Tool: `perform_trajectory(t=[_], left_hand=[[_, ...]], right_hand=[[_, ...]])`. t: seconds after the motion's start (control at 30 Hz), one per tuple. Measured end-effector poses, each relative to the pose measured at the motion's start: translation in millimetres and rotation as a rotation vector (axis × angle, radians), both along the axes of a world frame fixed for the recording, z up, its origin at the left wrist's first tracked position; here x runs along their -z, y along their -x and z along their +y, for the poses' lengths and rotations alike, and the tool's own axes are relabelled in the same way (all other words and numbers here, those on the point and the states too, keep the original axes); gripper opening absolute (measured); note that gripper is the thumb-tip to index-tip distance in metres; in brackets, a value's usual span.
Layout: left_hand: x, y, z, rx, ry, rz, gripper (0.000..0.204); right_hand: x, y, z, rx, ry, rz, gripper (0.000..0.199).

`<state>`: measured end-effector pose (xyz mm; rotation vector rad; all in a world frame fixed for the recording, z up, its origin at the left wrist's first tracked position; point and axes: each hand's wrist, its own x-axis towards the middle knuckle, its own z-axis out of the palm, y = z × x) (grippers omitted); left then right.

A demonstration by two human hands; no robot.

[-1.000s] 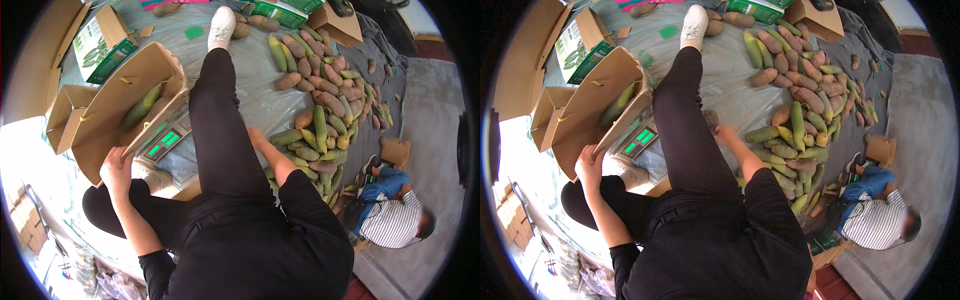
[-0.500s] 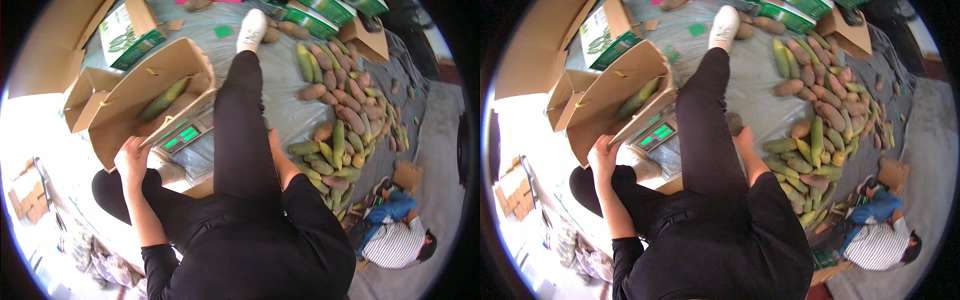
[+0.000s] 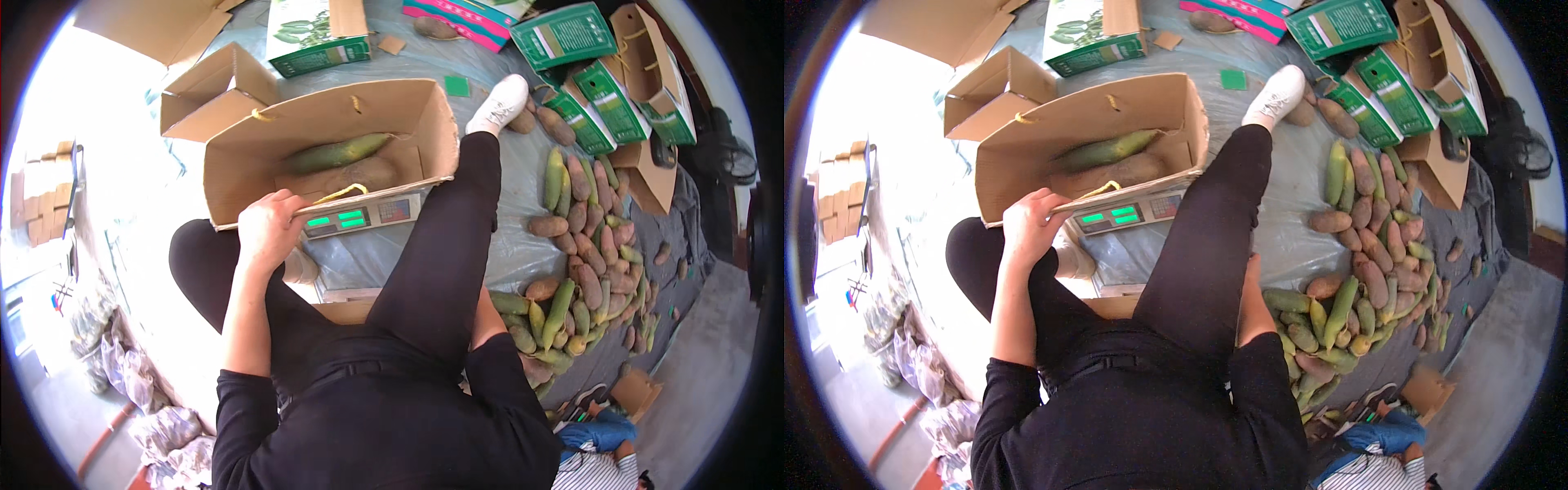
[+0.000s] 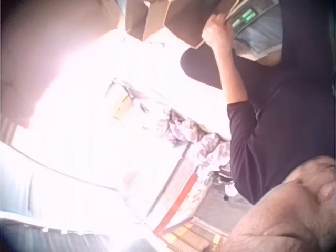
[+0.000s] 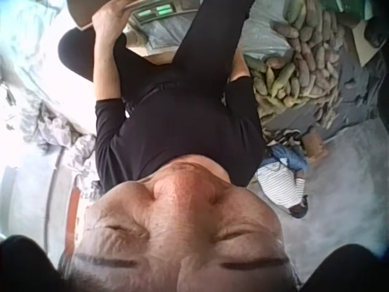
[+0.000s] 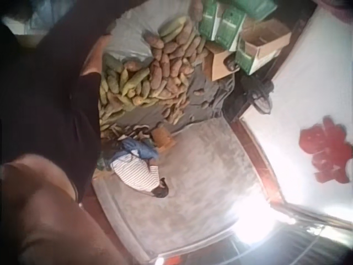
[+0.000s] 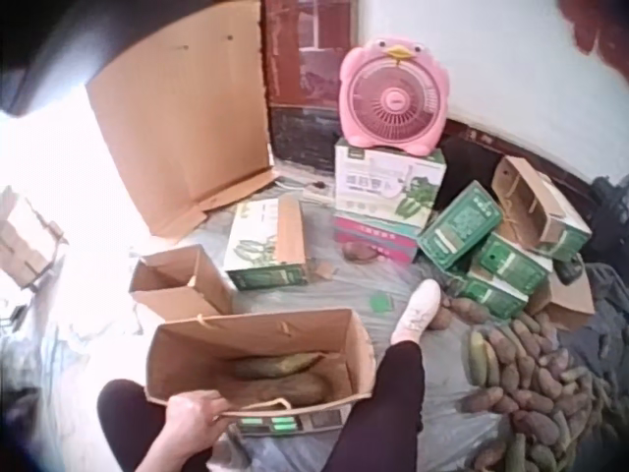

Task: Picking up cucumbers or squash from a pile, placing them into a cardboard box, and weighing the filled box on a digital scale.

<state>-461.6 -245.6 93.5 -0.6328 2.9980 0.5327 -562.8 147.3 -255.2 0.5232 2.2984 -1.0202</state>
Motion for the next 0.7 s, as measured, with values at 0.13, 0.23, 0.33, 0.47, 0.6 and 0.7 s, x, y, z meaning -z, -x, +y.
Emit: perform_trajectory(t=[0.13, 0.23, 0.33, 0.47, 0.6, 0.7], left_hand=[[1.0, -2.3, -1.4, -0.011, 0.012, 0.023, 0.012], [1.8, -4.9, -3.3, -0.002, -0.009, 0.024, 0.013], [3.9, -7.1, -5.6, 0.016, -0.018, 0.055, 0.014], [6.8, -9.5, -7.7, 0.012, -0.017, 0.077, 0.015], [9.4, -10.7, -8.4, 0.026, -0.012, 0.076, 0.015], [9.8, -11.8, -9.8, 0.028, -0.016, 0.069, 0.015]], right_hand=[[-25.6, 13.3, 19.5, 0.065, 0.203, 0.041, 0.049], [-73.0, 44.2, 36.0, 0.134, 0.316, 0.091, 0.052], [-138.8, 81.5, 23.9, 0.041, 0.366, 0.223, 0.064], [-251.7, 125.1, -19.7, -0.161, 0.277, 0.496, 0.066], [-353.7, 139.6, -79.1, -0.354, 0.373, 0.680, 0.066], [-399.1, 133.5, -131.7, -0.482, 0.538, 0.712, 0.069]])
